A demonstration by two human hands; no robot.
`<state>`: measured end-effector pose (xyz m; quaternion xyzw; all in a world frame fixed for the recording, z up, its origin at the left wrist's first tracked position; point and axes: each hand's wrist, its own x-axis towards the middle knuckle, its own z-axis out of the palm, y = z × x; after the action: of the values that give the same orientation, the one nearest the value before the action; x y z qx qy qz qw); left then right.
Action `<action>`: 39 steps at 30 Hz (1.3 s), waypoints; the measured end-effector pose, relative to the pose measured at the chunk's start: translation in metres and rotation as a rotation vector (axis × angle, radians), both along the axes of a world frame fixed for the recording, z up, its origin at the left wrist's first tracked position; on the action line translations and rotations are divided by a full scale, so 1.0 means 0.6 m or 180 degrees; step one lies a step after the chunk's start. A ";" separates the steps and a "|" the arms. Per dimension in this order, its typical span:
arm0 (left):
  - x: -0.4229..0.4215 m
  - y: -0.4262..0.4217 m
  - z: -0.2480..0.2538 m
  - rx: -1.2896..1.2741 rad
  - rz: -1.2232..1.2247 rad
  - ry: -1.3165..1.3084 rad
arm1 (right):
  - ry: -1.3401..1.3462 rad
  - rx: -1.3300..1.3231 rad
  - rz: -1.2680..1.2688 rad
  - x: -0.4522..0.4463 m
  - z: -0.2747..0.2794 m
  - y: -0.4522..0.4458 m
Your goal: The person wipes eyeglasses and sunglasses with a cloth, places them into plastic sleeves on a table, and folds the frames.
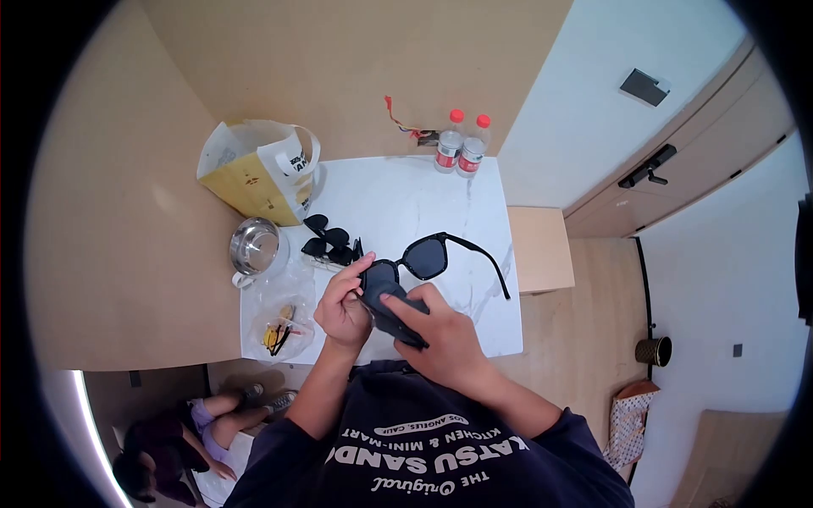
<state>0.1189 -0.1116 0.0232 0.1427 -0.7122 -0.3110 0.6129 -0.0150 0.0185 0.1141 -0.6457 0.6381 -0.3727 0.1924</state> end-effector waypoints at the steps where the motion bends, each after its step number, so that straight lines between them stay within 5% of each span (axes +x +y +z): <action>1: 0.003 0.000 -0.004 0.0026 0.0016 -0.0040 | 0.0048 -0.0018 -0.0120 -0.005 0.001 0.000; 7: -0.011 0.010 -0.007 -0.0136 0.0060 0.0001 | -0.0059 -0.0232 -0.0690 0.003 0.019 -0.020; 15: -0.007 0.000 -0.011 -0.0164 0.0390 0.0141 | 0.0122 0.0217 -0.0381 -0.001 0.020 -0.004; 36: -0.008 0.008 -0.001 -0.0449 0.0595 -0.0267 | -0.0105 -0.0302 -0.0531 0.029 0.011 -0.022; 39: 0.015 0.012 -0.017 0.0043 0.0348 -0.0465 | -0.0320 -0.0062 -0.0367 0.036 0.011 -0.015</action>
<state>0.1279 -0.1042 0.0128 0.2078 -0.7441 -0.2707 0.5743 0.0063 0.0097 0.1204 -0.5902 0.6600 -0.4214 0.1962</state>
